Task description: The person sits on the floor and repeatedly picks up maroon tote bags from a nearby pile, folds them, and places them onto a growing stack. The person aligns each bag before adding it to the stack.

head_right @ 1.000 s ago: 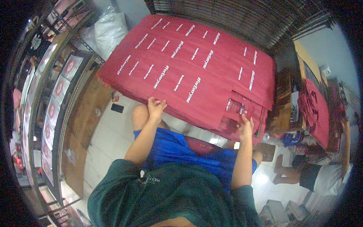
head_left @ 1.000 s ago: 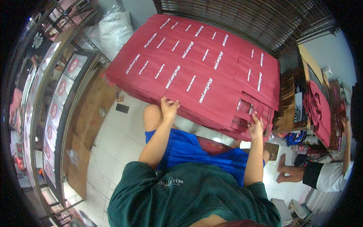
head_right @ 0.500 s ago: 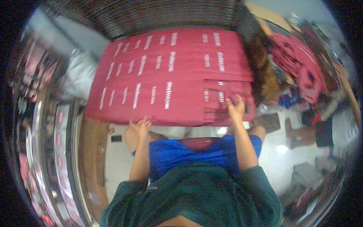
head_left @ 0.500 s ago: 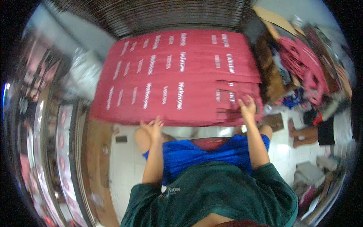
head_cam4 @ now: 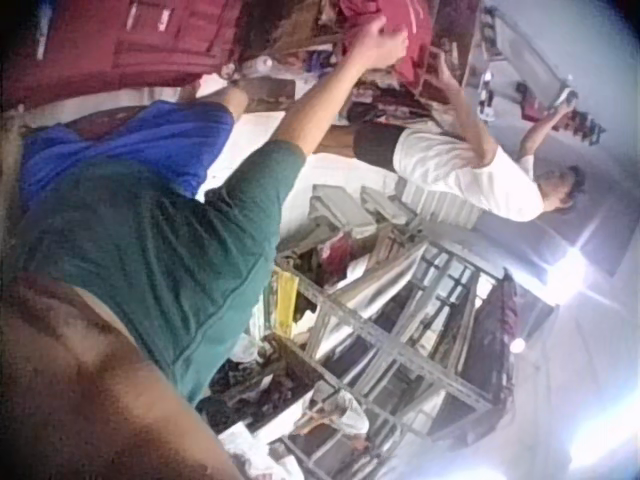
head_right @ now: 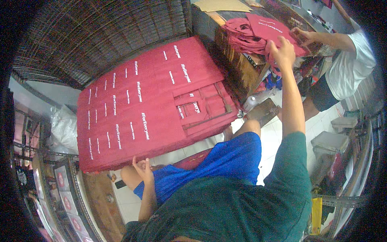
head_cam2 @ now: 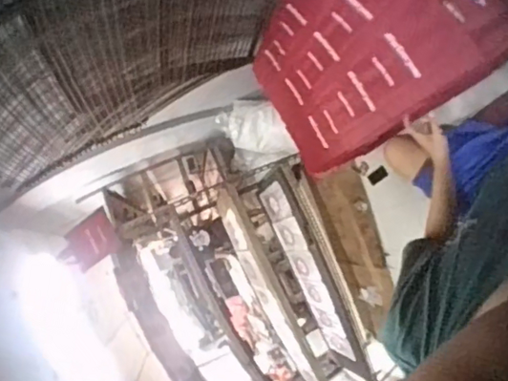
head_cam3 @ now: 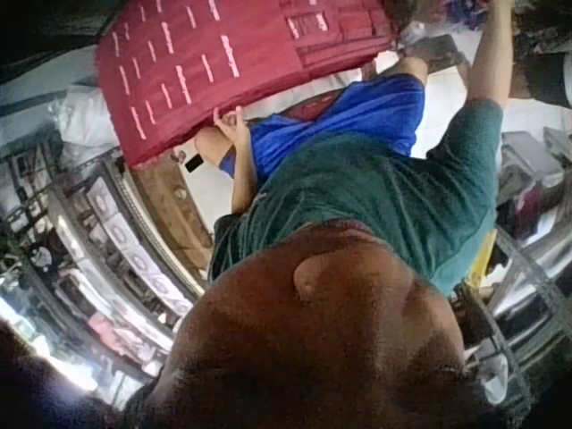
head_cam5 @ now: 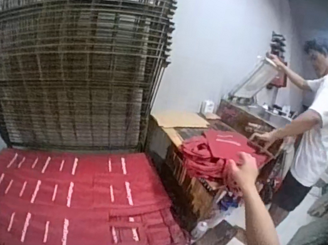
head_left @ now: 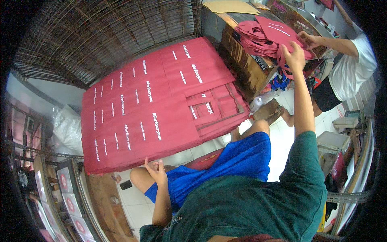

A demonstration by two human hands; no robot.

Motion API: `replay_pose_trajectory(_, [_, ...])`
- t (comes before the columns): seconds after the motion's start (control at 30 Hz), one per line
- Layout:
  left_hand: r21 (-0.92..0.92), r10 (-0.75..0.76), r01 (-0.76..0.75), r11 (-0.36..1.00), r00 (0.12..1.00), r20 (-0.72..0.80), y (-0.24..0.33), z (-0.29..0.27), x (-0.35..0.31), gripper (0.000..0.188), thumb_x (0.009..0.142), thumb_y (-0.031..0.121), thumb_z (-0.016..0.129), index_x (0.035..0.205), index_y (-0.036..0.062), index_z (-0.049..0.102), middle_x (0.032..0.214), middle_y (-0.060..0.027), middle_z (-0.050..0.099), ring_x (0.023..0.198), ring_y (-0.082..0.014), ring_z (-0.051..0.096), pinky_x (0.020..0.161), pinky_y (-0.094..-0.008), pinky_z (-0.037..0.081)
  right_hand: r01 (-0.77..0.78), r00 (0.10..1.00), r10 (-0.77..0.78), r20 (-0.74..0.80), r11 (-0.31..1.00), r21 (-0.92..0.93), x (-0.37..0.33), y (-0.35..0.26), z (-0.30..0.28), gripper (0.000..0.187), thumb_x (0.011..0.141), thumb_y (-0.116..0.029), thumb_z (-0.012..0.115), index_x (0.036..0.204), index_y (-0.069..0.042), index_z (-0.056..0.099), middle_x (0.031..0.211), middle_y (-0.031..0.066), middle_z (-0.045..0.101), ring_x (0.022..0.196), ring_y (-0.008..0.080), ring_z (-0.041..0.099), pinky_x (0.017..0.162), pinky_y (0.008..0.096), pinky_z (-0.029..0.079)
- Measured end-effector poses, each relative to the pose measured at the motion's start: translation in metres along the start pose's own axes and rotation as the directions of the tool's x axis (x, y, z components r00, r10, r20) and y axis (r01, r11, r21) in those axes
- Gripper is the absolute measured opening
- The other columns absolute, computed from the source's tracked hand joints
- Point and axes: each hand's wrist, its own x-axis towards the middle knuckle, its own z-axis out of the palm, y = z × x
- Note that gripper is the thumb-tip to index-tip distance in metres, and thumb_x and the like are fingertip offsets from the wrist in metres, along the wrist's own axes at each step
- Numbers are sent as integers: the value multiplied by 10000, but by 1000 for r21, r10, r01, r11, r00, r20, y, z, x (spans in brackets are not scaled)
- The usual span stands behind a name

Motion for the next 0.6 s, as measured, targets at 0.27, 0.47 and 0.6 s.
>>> replay_pose_trajectory(0.27, [147,179,-172,974,983,-33,-13,2,8,573,814,40,664,1302,15,364,783,0,473,622,-45,435,556,-171,365,73,926,28,377,966,-250,59,-44,58,261,733,-199,587,943,-70,672,1061,144,648,1070,296,572,844,467,477])
replay_pose_trajectory(0.47, [244,211,-207,947,977,12,11,-2,-11,442,818,19,650,1222,31,470,720,17,476,629,-48,465,560,-187,388,210,972,-236,-14,889,-407,72,-77,-15,241,777,-193,543,967,-201,692,946,83,649,905,310,632,707,457,526])
replay_pose_trajectory(0.6, [171,17,-52,984,980,197,30,25,-23,381,834,75,663,1184,53,513,732,3,539,675,-61,510,606,-215,434,165,986,-137,98,901,-402,88,-75,-102,376,841,-208,466,1176,-285,617,1033,96,665,920,319,643,765,441,511])
